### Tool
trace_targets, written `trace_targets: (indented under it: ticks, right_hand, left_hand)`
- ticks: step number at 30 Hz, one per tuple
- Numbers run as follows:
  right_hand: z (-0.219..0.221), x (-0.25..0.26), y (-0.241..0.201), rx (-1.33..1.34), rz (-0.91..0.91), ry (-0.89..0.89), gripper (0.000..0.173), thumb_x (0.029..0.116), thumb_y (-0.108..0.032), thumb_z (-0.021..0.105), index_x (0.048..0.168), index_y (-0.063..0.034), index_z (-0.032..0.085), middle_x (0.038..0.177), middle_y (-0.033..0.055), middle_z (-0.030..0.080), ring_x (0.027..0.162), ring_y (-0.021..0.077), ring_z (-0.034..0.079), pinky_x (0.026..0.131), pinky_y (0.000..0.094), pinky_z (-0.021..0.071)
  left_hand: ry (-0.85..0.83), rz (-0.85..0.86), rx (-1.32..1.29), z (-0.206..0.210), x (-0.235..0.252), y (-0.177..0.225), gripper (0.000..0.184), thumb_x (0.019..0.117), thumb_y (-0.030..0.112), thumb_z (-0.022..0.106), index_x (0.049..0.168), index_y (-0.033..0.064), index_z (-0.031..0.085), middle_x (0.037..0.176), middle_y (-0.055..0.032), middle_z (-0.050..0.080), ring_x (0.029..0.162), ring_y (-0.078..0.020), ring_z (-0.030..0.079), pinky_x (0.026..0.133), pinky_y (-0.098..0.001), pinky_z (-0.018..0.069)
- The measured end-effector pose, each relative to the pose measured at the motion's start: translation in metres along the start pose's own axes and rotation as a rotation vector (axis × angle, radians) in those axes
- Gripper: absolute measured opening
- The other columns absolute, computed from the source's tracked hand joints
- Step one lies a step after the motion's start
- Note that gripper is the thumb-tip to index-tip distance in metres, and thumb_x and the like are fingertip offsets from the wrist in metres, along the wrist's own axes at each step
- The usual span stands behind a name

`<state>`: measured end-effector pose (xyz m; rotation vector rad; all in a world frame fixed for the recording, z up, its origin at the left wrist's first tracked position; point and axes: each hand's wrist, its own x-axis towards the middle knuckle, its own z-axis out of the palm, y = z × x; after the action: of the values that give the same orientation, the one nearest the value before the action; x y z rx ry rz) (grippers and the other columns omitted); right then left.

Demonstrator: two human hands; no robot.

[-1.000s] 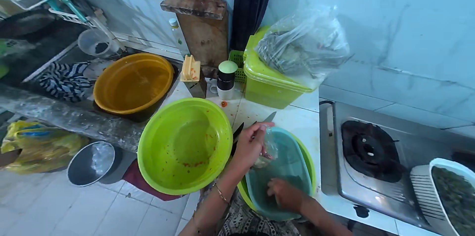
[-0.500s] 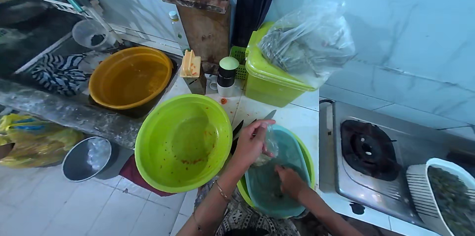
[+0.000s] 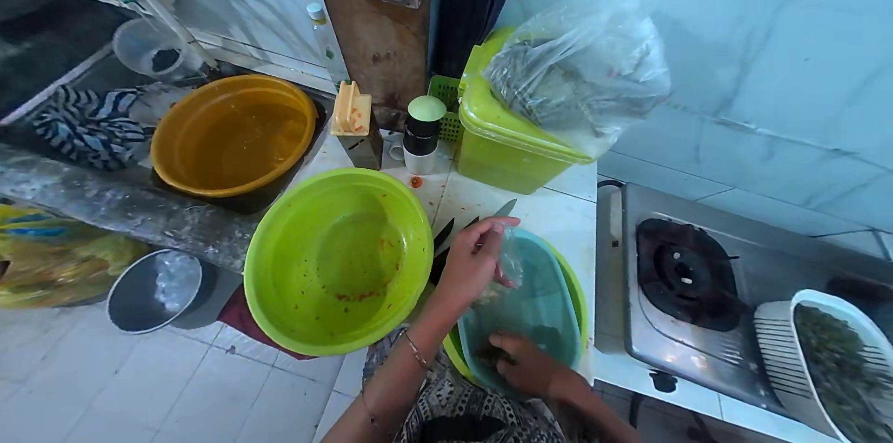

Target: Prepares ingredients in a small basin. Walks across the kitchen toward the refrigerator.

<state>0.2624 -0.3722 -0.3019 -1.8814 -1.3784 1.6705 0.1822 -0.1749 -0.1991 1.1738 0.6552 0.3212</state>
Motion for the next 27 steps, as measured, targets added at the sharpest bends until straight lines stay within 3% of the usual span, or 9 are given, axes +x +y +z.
trace_targets:
  ticks: [3, 7, 9, 15, 20, 23, 27]
  right_hand:
    - [-0.014, -0.01, 0.01, 0.094, -0.08, -0.138, 0.035, 0.0992, -0.015, 0.065, 0.133, -0.0041, 0.064, 0.131, 0.0153, 0.066, 0.119, 0.0267, 0.065, 0.104, 0.0482, 0.0521]
    - [-0.024, -0.015, 0.011, 0.118, -0.1, -0.218, 0.046, 0.0973, -0.021, 0.071, 0.138, -0.0042, 0.061, 0.14, 0.0142, 0.062, 0.129, 0.0263, 0.06, 0.11, 0.0474, 0.0494]
    - [-0.025, -0.015, 0.009, 0.088, -0.122, -0.207, 0.045, 0.0975, -0.023, 0.072, 0.137, -0.0036, 0.062, 0.139, 0.015, 0.063, 0.128, 0.0267, 0.061, 0.109, 0.0473, 0.0504]
    - [-0.022, -0.024, 0.006, 0.013, -0.238, -0.033, 0.03, 0.0962, -0.02, 0.073, 0.121, -0.0034, 0.073, 0.118, 0.0168, 0.071, 0.106, 0.027, 0.071, 0.096, 0.0446, 0.0581]
    - [-0.02, -0.025, 0.005, 0.042, -0.282, 0.032, 0.019, 0.0944, -0.016, 0.074, 0.109, -0.0038, 0.076, 0.104, 0.0128, 0.074, 0.095, 0.0212, 0.073, 0.087, 0.0384, 0.0612]
    - [-0.023, -0.024, -0.001, 0.101, -0.228, 0.031, 0.016, 0.0929, -0.014, 0.075, 0.105, -0.0033, 0.077, 0.101, 0.0107, 0.075, 0.089, 0.0187, 0.073, 0.083, 0.0375, 0.0614]
    - [-0.027, -0.022, 0.001, 0.275, -0.072, 0.022, 0.02, 0.0908, -0.018, 0.077, 0.107, -0.0066, 0.076, 0.097, 0.0046, 0.075, 0.083, 0.0121, 0.069, 0.078, 0.0327, 0.0586]
  left_hand:
    - [-0.002, -0.002, 0.007, -0.002, -0.001, 0.001, 0.033, 0.1118, 0.021, 0.043, 0.13, 0.01, 0.068, 0.076, -0.0077, 0.056, 0.053, -0.0158, 0.056, 0.055, -0.0349, 0.0602]
    - [0.0, -0.003, 0.029, -0.002, -0.001, 0.004, 0.034, 0.1122, 0.023, 0.041, 0.129, 0.0103, 0.068, 0.077, -0.0078, 0.056, 0.053, -0.0157, 0.056, 0.055, -0.0351, 0.0603]
    - [0.004, -0.004, 0.025, -0.003, -0.002, 0.004, 0.034, 0.1122, 0.023, 0.042, 0.129, 0.01, 0.068, 0.077, -0.0079, 0.057, 0.052, -0.0155, 0.056, 0.055, -0.035, 0.0603]
    - [0.023, 0.009, 0.04, -0.002, -0.001, 0.004, 0.033, 0.1121, 0.023, 0.042, 0.129, 0.0107, 0.068, 0.074, -0.0076, 0.055, 0.053, -0.0153, 0.056, 0.055, -0.0339, 0.0599]
    - [0.025, 0.007, 0.061, -0.001, 0.001, 0.004, 0.033, 0.112, 0.023, 0.042, 0.13, 0.0115, 0.068, 0.074, -0.0076, 0.056, 0.053, -0.0161, 0.058, 0.055, -0.0345, 0.0603]
    - [0.025, -0.002, 0.073, -0.001, 0.002, 0.006, 0.031, 0.1114, 0.022, 0.045, 0.128, 0.0115, 0.069, 0.078, -0.0085, 0.058, 0.054, -0.0162, 0.058, 0.055, -0.0342, 0.06]
    - [0.033, -0.036, 0.118, -0.002, 0.001, 0.013, 0.025, 0.1057, 0.018, 0.059, 0.129, 0.0131, 0.069, 0.089, -0.0104, 0.065, 0.057, -0.0177, 0.062, 0.054, -0.0339, 0.0605]
